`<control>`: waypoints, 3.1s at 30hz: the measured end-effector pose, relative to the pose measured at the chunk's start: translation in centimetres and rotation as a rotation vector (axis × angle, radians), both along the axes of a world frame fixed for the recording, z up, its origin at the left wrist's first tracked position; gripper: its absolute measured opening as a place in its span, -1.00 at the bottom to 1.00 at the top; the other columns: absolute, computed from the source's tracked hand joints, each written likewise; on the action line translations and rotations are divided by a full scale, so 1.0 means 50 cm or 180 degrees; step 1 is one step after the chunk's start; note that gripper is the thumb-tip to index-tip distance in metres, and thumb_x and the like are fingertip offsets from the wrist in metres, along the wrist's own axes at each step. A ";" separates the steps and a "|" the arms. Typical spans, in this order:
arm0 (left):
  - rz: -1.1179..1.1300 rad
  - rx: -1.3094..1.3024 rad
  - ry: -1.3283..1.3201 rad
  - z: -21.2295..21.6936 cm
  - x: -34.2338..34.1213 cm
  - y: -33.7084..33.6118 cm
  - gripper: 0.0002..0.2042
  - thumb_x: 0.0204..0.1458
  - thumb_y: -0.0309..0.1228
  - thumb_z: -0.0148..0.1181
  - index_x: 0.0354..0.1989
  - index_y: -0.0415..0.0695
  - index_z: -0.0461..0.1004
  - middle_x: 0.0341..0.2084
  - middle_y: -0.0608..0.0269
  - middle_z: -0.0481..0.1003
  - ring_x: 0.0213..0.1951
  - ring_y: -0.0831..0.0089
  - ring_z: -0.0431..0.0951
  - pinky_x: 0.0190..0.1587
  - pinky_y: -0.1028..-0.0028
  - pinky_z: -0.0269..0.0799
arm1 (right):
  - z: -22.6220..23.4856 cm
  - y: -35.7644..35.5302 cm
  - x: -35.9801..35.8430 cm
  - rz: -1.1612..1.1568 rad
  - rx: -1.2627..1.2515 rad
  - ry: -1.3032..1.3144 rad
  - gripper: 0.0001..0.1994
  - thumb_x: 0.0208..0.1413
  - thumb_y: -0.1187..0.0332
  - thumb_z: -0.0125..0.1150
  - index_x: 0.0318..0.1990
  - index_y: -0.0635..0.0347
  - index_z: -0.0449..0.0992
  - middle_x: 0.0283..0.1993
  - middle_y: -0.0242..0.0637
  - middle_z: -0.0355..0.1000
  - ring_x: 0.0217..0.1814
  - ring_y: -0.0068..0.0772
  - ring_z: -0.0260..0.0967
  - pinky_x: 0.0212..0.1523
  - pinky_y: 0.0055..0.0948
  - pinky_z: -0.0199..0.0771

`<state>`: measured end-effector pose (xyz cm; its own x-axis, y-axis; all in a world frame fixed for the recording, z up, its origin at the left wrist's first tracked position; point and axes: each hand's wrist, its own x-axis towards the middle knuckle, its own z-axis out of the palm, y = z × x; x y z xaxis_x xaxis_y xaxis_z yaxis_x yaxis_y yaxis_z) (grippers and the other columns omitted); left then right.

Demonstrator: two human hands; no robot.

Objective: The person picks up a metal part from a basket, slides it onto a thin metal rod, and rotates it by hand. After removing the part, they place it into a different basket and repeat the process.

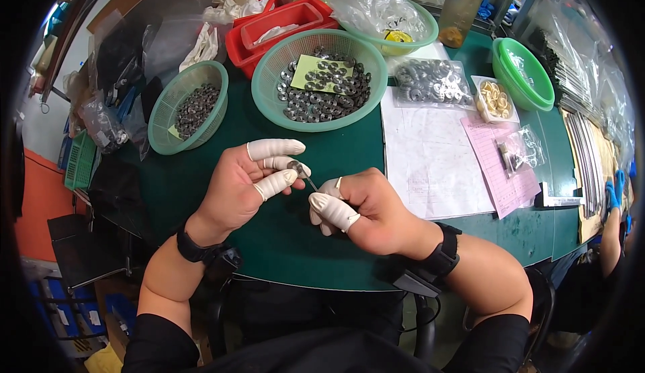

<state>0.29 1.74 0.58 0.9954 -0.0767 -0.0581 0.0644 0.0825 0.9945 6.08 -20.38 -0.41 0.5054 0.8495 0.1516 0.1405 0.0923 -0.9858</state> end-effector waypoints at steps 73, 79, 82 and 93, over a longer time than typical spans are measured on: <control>-0.0021 0.0270 0.0014 -0.017 0.000 0.004 -0.82 0.05 -0.68 0.24 -0.15 -0.32 0.57 -0.29 0.22 0.61 -0.22 0.56 0.61 -0.08 0.55 0.54 | 0.011 0.013 -0.005 -0.0058 -0.0169 -0.0300 -0.73 0.28 0.45 0.05 -0.49 0.29 0.50 -0.60 -0.29 0.47 -0.58 -0.45 0.41 -0.51 -0.47 0.36; -0.0097 0.0253 0.0099 -0.012 0.002 0.003 -0.81 0.05 -0.68 0.25 -0.14 -0.30 0.57 -0.28 0.22 0.61 -0.21 0.55 0.61 -0.06 0.55 0.54 | 0.004 0.010 -0.005 -0.0046 -0.0049 -0.0438 -0.71 0.31 0.40 0.03 -0.48 0.28 0.51 -0.60 -0.32 0.46 -0.60 -0.50 0.37 -0.53 -0.49 0.32; -0.0110 0.0249 0.0124 -0.016 0.001 0.006 -0.81 0.05 -0.68 0.25 -0.14 -0.30 0.57 -0.27 0.22 0.61 -0.21 0.54 0.61 -0.05 0.55 0.53 | 0.002 0.014 -0.007 -0.0047 -0.0034 -0.0440 -0.71 0.31 0.40 0.04 -0.48 0.27 0.50 -0.61 -0.33 0.45 -0.61 -0.51 0.36 -0.54 -0.49 0.31; -0.0043 0.0327 0.0071 -0.016 -0.003 0.003 -0.81 0.06 -0.69 0.23 -0.15 -0.31 0.58 -0.28 0.22 0.59 -0.21 0.54 0.60 -0.08 0.55 0.53 | 0.005 0.012 -0.008 -0.0101 -0.0144 -0.0372 -0.70 0.31 0.40 0.06 -0.51 0.27 0.48 -0.63 -0.32 0.44 -0.62 -0.50 0.35 -0.55 -0.48 0.30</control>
<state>0.12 1.89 -0.22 0.9927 -0.0826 -0.0884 0.0870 -0.0209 0.9960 5.67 -19.75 -0.16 0.5132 0.8407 0.1728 0.2569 0.0417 -0.9655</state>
